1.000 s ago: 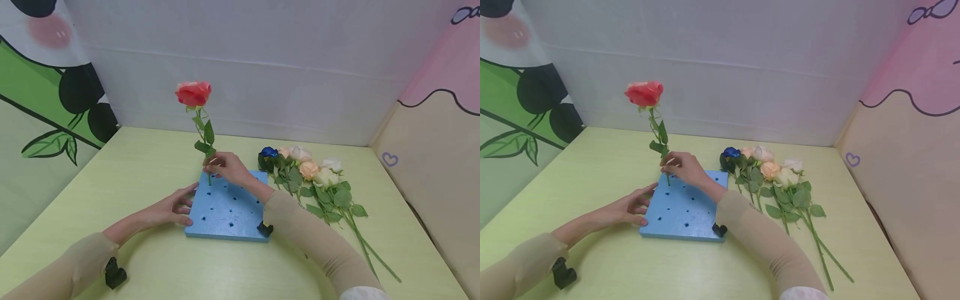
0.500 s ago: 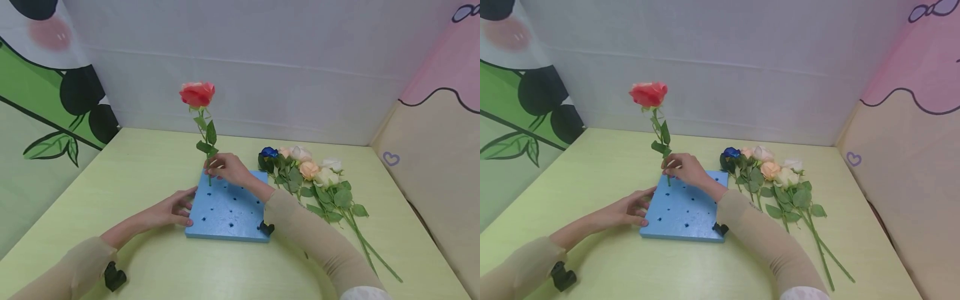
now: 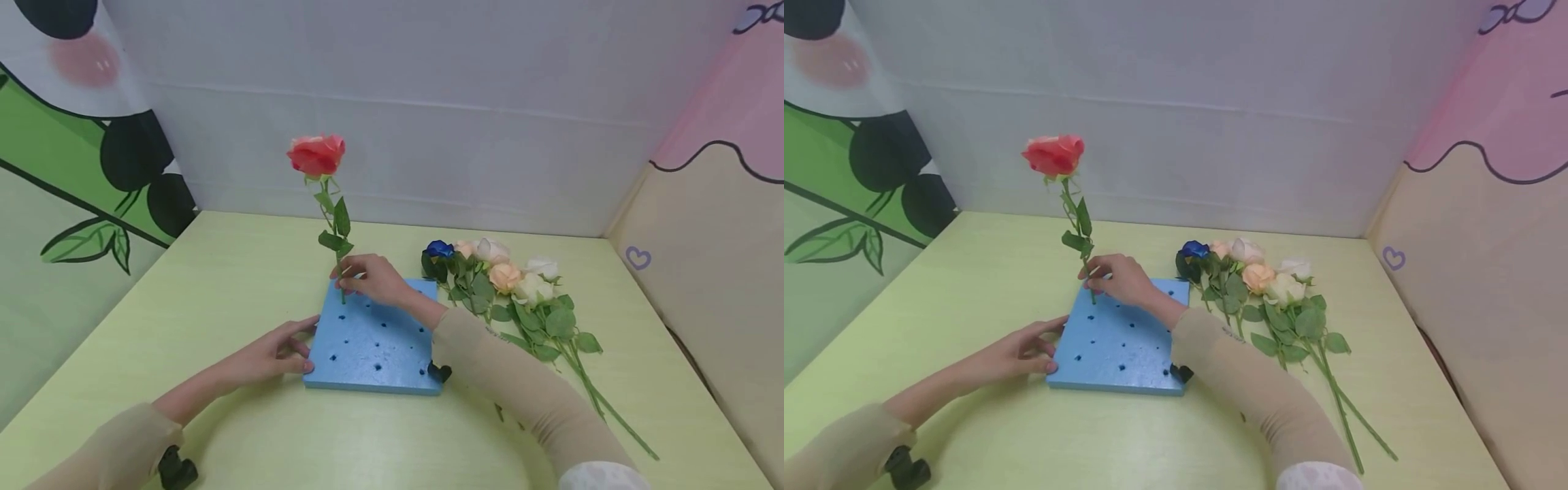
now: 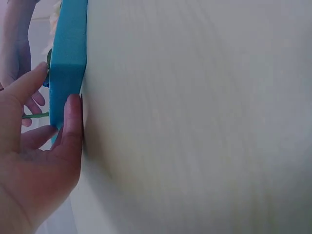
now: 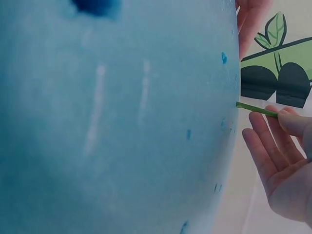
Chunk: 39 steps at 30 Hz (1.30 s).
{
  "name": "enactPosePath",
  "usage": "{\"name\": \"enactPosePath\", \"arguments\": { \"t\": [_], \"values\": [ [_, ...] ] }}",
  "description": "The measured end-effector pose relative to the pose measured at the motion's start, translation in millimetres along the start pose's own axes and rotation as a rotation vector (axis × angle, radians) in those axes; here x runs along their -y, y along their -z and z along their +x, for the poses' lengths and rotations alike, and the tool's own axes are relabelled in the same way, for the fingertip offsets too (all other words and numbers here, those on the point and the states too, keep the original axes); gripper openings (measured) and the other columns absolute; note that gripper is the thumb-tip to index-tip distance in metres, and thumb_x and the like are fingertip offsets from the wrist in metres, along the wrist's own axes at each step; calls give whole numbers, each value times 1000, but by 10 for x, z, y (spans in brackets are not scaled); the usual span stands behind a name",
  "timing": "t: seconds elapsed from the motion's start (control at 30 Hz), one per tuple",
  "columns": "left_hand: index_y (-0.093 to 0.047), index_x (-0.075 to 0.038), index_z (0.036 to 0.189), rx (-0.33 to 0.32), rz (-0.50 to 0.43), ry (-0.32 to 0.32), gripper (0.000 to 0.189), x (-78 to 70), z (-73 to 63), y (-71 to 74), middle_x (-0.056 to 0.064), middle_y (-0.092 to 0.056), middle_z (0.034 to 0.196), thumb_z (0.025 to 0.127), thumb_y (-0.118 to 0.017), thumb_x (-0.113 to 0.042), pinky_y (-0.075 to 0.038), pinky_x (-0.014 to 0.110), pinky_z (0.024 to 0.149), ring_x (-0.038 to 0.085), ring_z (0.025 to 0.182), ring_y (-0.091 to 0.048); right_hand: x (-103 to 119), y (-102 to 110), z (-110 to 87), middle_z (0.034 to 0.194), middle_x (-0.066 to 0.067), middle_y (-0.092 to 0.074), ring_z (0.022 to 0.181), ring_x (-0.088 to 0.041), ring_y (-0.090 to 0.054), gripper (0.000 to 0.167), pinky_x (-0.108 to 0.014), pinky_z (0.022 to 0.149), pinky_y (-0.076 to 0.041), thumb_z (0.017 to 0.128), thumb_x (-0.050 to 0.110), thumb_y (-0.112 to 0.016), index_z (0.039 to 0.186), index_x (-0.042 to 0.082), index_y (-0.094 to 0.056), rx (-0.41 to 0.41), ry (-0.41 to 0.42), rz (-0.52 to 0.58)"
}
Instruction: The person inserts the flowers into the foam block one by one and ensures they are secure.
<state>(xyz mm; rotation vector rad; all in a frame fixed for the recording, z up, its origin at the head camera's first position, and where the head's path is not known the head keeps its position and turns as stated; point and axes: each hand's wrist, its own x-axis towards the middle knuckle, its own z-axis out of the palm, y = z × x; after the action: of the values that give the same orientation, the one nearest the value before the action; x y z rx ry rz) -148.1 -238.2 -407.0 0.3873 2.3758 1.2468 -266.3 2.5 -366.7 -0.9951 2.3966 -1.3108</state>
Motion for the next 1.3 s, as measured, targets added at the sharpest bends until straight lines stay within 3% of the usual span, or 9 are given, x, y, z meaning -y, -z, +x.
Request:
{"name": "enactPosePath", "arguments": {
  "t": [0.1,0.27,0.53,0.7,0.97,1.3],
  "values": [
    [-22,-17,158,3,-35,4,89,43,-2,-14,17,-33,156,88,-75,-32,-51,21,87,26,120,-58,-10,-7,4,107,-8,-75,91,-20,-74,21,-27,75,-57,98,13,-60,117,8,-69,6,5,0],
    [-17,-15,159,25,-91,-42,92,105,1,-28,21,-28,157,88,-75,-27,-51,18,89,29,121,-57,-15,-7,7,107,-9,-76,91,-22,-75,20,-29,74,-58,98,12,-61,115,9,-70,9,-6,-3],
    [-15,-17,160,24,-108,-43,91,93,-26,-49,22,-25,158,90,-73,-28,-51,17,90,32,124,-55,4,-13,-8,109,-11,-75,93,-25,-74,19,-36,77,-58,98,11,-60,115,8,-69,17,-30,15],
    [-22,-18,159,-23,-83,3,90,44,-75,-93,19,-31,157,87,-75,-32,-51,18,89,26,120,-57,12,-14,-23,109,-11,-75,94,-26,-74,19,-33,76,-58,99,12,-59,114,10,-70,16,-29,8],
    [-32,-14,155,-122,-77,34,84,-59,-199,-191,20,-46,148,86,-76,-31,-50,25,69,20,106,-61,42,-14,-15,109,-12,-75,94,-26,-75,20,-33,76,-58,99,12,-58,115,8,-70,12,-23,6],
    [-31,-10,155,-158,-134,30,75,-85,-308,-304,22,-49,144,93,-69,-27,-48,23,75,23,112,-60,4,-30,-18,109,-12,-75,90,-24,-75,20,-28,73,-58,99,12,-59,115,8,-70,6,-22,10]
  ]
}}
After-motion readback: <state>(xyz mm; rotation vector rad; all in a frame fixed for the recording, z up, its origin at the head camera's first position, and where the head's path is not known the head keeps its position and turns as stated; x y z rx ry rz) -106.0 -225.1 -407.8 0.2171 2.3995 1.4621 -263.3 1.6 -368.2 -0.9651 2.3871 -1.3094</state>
